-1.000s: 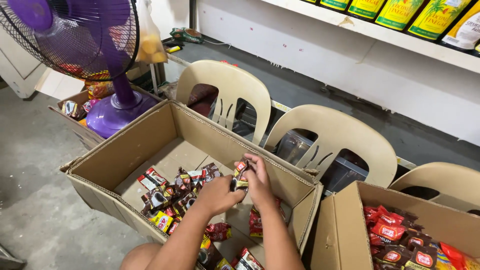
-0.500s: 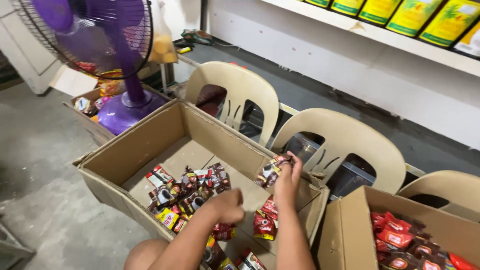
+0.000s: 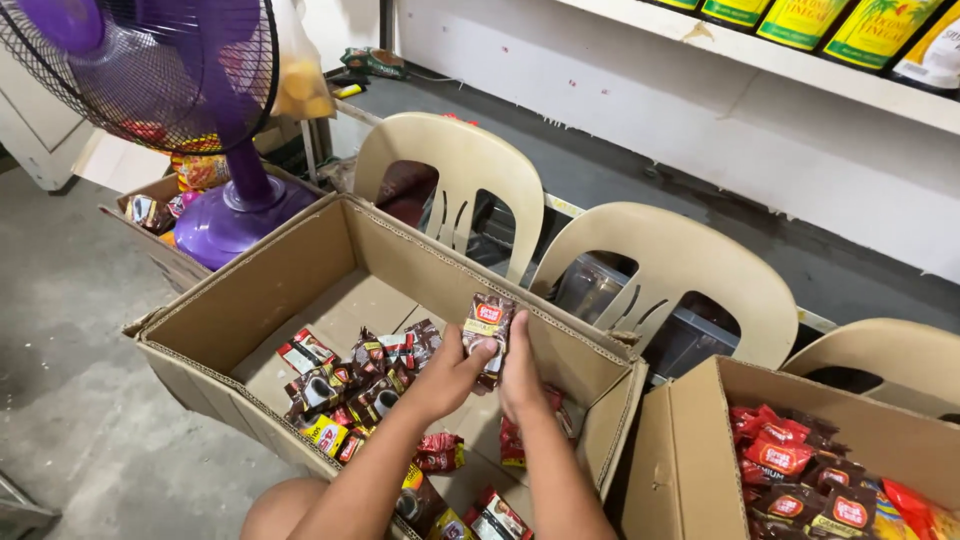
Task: The person sorts small snack packets from a large cardboard box into a smaller cardboard box. They pick up individual packets, briefly inspect them, and place them into the smaller box, repeating this process for various snack types.
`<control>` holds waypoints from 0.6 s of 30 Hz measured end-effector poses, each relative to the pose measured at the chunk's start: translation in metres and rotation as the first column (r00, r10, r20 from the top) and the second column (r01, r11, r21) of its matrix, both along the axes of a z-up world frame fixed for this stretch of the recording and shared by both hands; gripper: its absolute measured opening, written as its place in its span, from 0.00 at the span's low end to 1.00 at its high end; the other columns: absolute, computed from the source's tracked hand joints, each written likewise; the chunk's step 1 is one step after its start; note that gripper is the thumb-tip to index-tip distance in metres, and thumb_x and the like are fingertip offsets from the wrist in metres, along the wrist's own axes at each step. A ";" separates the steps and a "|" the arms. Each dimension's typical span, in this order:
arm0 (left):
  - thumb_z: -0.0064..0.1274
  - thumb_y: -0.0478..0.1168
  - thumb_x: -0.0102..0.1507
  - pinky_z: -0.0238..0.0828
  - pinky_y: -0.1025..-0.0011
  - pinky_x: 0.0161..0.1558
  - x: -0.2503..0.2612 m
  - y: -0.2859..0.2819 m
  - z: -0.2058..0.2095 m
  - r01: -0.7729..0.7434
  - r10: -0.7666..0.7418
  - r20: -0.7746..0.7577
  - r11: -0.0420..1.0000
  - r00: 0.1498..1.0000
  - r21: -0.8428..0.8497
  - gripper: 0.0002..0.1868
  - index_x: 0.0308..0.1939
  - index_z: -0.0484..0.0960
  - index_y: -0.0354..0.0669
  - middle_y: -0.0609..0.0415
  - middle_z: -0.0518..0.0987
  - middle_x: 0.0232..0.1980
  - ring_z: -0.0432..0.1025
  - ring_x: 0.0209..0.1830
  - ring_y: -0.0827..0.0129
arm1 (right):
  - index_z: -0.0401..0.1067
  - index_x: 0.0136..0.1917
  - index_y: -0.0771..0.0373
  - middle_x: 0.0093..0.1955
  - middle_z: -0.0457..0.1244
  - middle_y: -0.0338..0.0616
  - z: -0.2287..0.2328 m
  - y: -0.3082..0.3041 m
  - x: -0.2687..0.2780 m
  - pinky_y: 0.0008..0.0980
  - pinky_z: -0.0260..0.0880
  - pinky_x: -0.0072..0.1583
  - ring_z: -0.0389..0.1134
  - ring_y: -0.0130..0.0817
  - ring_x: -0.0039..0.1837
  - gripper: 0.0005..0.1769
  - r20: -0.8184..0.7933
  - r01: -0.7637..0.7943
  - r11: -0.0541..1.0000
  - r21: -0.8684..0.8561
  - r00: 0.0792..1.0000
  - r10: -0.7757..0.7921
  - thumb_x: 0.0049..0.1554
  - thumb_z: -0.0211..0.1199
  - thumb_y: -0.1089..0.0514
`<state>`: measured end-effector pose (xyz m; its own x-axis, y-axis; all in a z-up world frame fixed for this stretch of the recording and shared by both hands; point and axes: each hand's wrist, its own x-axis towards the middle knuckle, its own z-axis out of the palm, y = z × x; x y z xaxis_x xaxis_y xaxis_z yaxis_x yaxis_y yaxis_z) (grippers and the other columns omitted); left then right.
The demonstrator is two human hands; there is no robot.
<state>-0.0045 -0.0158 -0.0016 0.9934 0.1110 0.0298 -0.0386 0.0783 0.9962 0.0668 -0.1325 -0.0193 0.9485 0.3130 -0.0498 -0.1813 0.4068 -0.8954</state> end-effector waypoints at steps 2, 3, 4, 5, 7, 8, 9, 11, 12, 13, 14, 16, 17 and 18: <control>0.47 0.54 0.68 0.81 0.67 0.36 0.003 0.002 -0.004 -0.044 0.042 0.023 0.993 0.999 0.106 0.27 0.58 0.61 0.36 0.45 0.77 0.48 0.78 0.40 0.65 | 0.66 0.68 0.62 0.58 0.66 0.44 0.007 0.008 -0.009 0.32 0.66 0.61 0.66 0.31 0.56 0.33 0.014 0.014 0.998 -0.055 1.000 -0.013 0.66 0.42 0.35; 0.47 0.55 0.69 0.81 0.67 0.37 0.002 0.003 -0.007 -0.089 0.082 0.044 0.974 0.996 0.210 0.27 0.54 0.60 0.34 0.45 0.77 0.49 0.79 0.41 0.66 | 0.66 0.68 0.60 0.57 0.66 0.43 0.010 0.012 -0.015 0.31 0.66 0.62 0.65 0.30 0.57 0.34 0.023 0.028 0.994 -0.110 0.999 -0.026 0.66 0.41 0.32; 0.47 0.55 0.69 0.81 0.67 0.37 -0.001 0.002 0.000 -0.093 0.085 0.045 0.974 0.995 0.208 0.27 0.54 0.60 0.34 0.45 0.77 0.49 0.79 0.41 0.66 | 0.66 0.68 0.60 0.57 0.66 0.43 0.013 0.014 -0.017 0.31 0.66 0.62 0.65 0.30 0.57 0.34 0.025 0.024 0.994 -0.111 0.999 -0.022 0.66 0.41 0.32; 0.41 0.56 0.70 0.78 0.67 0.36 -0.003 0.001 0.007 -0.066 0.072 -0.036 0.986 0.997 0.154 0.25 0.57 0.59 0.38 0.45 0.77 0.47 0.77 0.38 0.63 | 0.68 0.66 0.61 0.56 0.67 0.44 0.017 0.014 -0.019 0.33 0.67 0.59 0.67 0.32 0.55 0.33 0.098 0.140 0.963 -0.229 0.988 -0.120 0.65 0.42 0.34; 0.36 0.56 0.71 0.74 0.66 0.35 -0.005 0.000 0.013 -0.040 0.051 -0.114 0.995 0.992 0.097 0.24 0.60 0.58 0.42 0.44 0.78 0.46 0.75 0.35 0.60 | 0.70 0.63 0.62 0.54 0.68 0.45 0.018 0.013 -0.020 0.34 0.68 0.57 0.68 0.34 0.53 0.33 0.183 0.260 0.906 -0.335 0.961 -0.208 0.65 0.43 0.35; 0.35 0.56 0.71 0.75 0.65 0.37 -0.005 0.000 0.014 -0.062 0.076 -0.109 0.990 0.991 0.128 0.24 0.58 0.60 0.40 0.46 0.78 0.47 0.75 0.38 0.61 | 0.72 0.61 0.63 0.53 0.69 0.46 0.017 0.012 -0.018 0.34 0.69 0.57 0.69 0.34 0.53 0.33 0.257 0.285 0.897 -0.337 0.945 -0.204 0.66 0.41 0.35; 0.34 0.57 0.72 0.76 0.64 0.39 -0.008 -0.001 0.013 -0.080 0.099 -0.109 0.984 0.989 0.159 0.24 0.56 0.62 0.39 0.48 0.77 0.49 0.75 0.42 0.63 | 0.73 0.59 0.63 0.52 0.70 0.46 0.014 0.009 -0.020 0.34 0.70 0.57 0.71 0.33 0.53 0.33 0.324 0.310 0.888 -0.340 0.925 -0.199 0.67 0.40 0.36; 0.35 0.55 0.73 0.73 0.65 0.45 -0.012 0.000 0.009 -0.136 0.120 0.083 0.963 0.989 0.233 0.22 0.57 0.64 0.39 0.47 0.78 0.49 0.75 0.45 0.64 | 0.72 0.59 0.65 0.52 0.70 0.49 0.012 0.009 -0.024 0.36 0.70 0.57 0.70 0.36 0.53 0.32 0.312 0.301 0.910 -0.285 0.927 -0.209 0.68 0.41 0.37; 0.36 0.53 0.75 0.69 0.67 0.51 -0.011 0.000 0.010 -0.208 0.126 0.278 0.934 0.952 0.291 0.20 0.58 0.67 0.40 0.47 0.79 0.50 0.74 0.49 0.65 | 0.72 0.59 0.67 0.52 0.69 0.51 0.015 0.009 -0.023 0.38 0.70 0.57 0.69 0.38 0.53 0.31 0.303 0.289 0.930 -0.226 0.929 -0.215 0.69 0.42 0.38; 0.36 0.53 0.75 0.69 0.67 0.51 -0.013 0.001 0.025 -0.196 0.104 0.301 0.936 0.948 0.294 0.20 0.58 0.67 0.40 0.47 0.79 0.50 0.74 0.49 0.65 | 0.72 0.59 0.67 0.52 0.69 0.51 0.032 0.007 -0.027 0.38 0.70 0.57 0.69 0.38 0.53 0.31 0.322 0.313 0.926 -0.212 0.917 -0.236 0.69 0.42 0.38; 0.41 0.51 0.72 0.70 0.67 0.49 -0.015 0.000 0.040 -0.229 0.150 0.269 0.928 0.951 0.295 0.19 0.57 0.70 0.40 0.48 0.79 0.48 0.73 0.46 0.66 | 0.71 0.60 0.66 0.54 0.69 0.50 0.048 0.004 -0.032 0.38 0.68 0.59 0.69 0.38 0.55 0.29 0.444 0.365 0.898 -0.248 0.866 -0.229 0.69 0.43 0.39; 0.46 0.49 0.69 0.71 0.67 0.48 -0.030 -0.011 0.066 -0.211 0.149 0.218 0.931 0.965 0.297 0.19 0.57 0.74 0.41 0.48 0.79 0.47 0.72 0.44 0.66 | 0.70 0.61 0.64 0.56 0.68 0.49 0.093 -0.020 -0.063 0.38 0.66 0.62 0.69 0.37 0.58 0.28 0.543 0.458 0.840 -0.290 0.802 -0.249 0.68 0.43 0.40; 0.49 0.46 0.69 0.71 0.69 0.49 -0.038 -0.017 0.081 -0.152 0.093 0.283 0.969 0.955 0.194 0.17 0.56 0.76 0.39 0.50 0.80 0.48 0.72 0.46 0.70 | 0.70 0.62 0.65 0.57 0.67 0.50 0.124 -0.035 -0.083 0.37 0.67 0.63 0.69 0.38 0.60 0.24 0.651 0.497 0.807 -0.318 0.733 -0.195 0.69 0.46 0.44; 0.51 0.43 0.68 0.71 0.71 0.51 -0.044 -0.022 0.096 -0.084 0.048 0.347 0.992 0.937 0.089 0.16 0.56 0.77 0.38 0.52 0.80 0.48 0.72 0.47 0.73 | 0.69 0.63 0.65 0.58 0.66 0.51 0.156 -0.049 -0.103 0.37 0.67 0.64 0.69 0.39 0.61 0.21 0.743 0.538 0.770 -0.344 0.657 -0.128 0.70 0.49 0.47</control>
